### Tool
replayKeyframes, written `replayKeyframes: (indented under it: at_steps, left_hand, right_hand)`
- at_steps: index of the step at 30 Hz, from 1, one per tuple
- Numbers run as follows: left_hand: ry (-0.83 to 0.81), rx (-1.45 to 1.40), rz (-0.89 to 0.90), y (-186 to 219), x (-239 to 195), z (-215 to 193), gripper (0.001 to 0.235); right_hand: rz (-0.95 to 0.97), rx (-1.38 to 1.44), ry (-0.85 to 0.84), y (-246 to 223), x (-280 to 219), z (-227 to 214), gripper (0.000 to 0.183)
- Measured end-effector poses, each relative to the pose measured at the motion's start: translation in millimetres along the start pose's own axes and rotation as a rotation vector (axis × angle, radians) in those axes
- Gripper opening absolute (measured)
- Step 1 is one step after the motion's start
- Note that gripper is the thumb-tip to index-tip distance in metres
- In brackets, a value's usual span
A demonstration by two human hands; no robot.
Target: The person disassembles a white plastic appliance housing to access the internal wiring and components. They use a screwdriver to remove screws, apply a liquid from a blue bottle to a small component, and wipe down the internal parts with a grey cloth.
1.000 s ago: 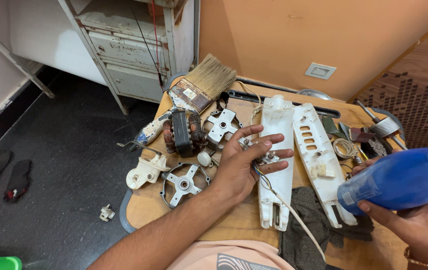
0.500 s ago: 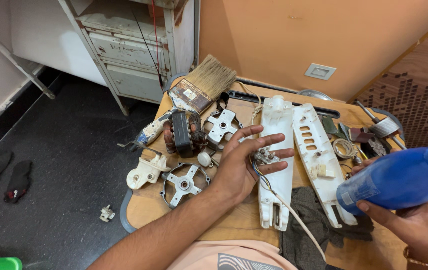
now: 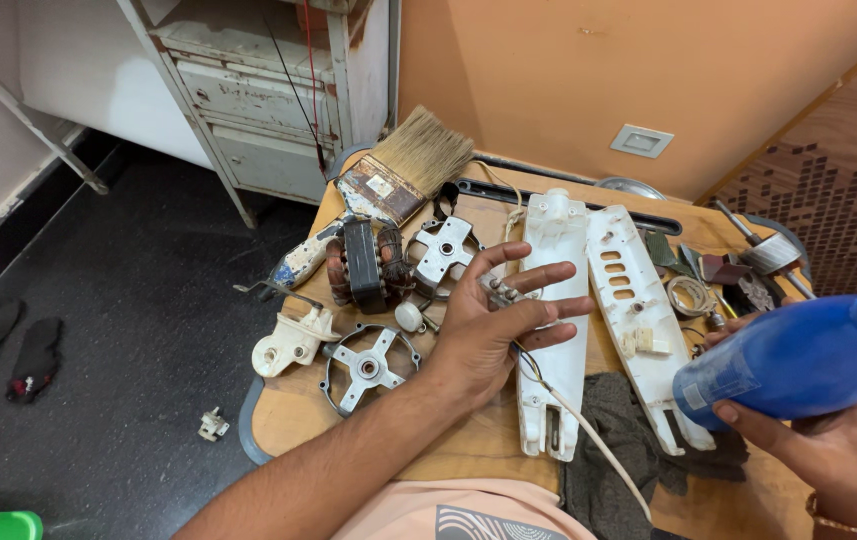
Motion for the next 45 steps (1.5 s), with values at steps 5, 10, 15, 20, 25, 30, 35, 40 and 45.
replayKeyframes:
  at_steps: [5, 10, 15, 20, 25, 30, 35, 40, 45]
  left_hand:
    - [-0.008, -0.031, -0.012, 0, 1, -1, 0.065]
    - [0.107, 0.259, -0.009, 9, 0, -1, 0.045]
    - [0.179, 1.162, 0.066, 23, -9, 24, 0.035]
    - [0.051, 1.538, 0.293, 22, -1, 66, 0.042]
    - [0.308, 2.041, 0.447, 47, 7, 83, 0.049]
    - [-0.028, 1.458, 0.542, 63, 1, 106, 0.068]
    - [-0.362, 1.392, 0.536, 52, 8, 141, 0.089]
    - [-0.487, 1.067, 0.424, 56, 14, 141, 0.056]
    - [-0.376, 1.082, 0.563, 63, 10, 138, 0.040]
  right_hand:
    - [0.006, -0.074, -0.054, -1, 1, 1, 0.061]
    - [0.001, -0.103, -0.053, -4, 3, -2, 0.057]
    - [-0.051, -0.060, 0.050, -15, 2, -1, 0.058]
    - [-0.021, 0.000, 0.117, -16, -1, -1, 0.065]
    - [-0.031, -0.027, 0.151, -14, -2, -6, 0.073]
    - [-0.159, -0.203, 0.148, -35, 10, 1, 0.073]
    - [-0.248, -0.292, 0.072, -58, 35, 29, 0.087]
    - [-0.261, -0.215, -0.012, -66, 52, 52, 0.091]
    - [-0.275, -0.211, -0.010, -73, 58, 61, 0.092]
Point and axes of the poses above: each hand's wrist, its own x-axis towards the middle knuckle, its own z-axis out of the palm, y = z × x, the point moved 9 cm from there along x, towards the middle knuckle, and after that the axes turned 11 degrees about -z, right-handed, at the moved point
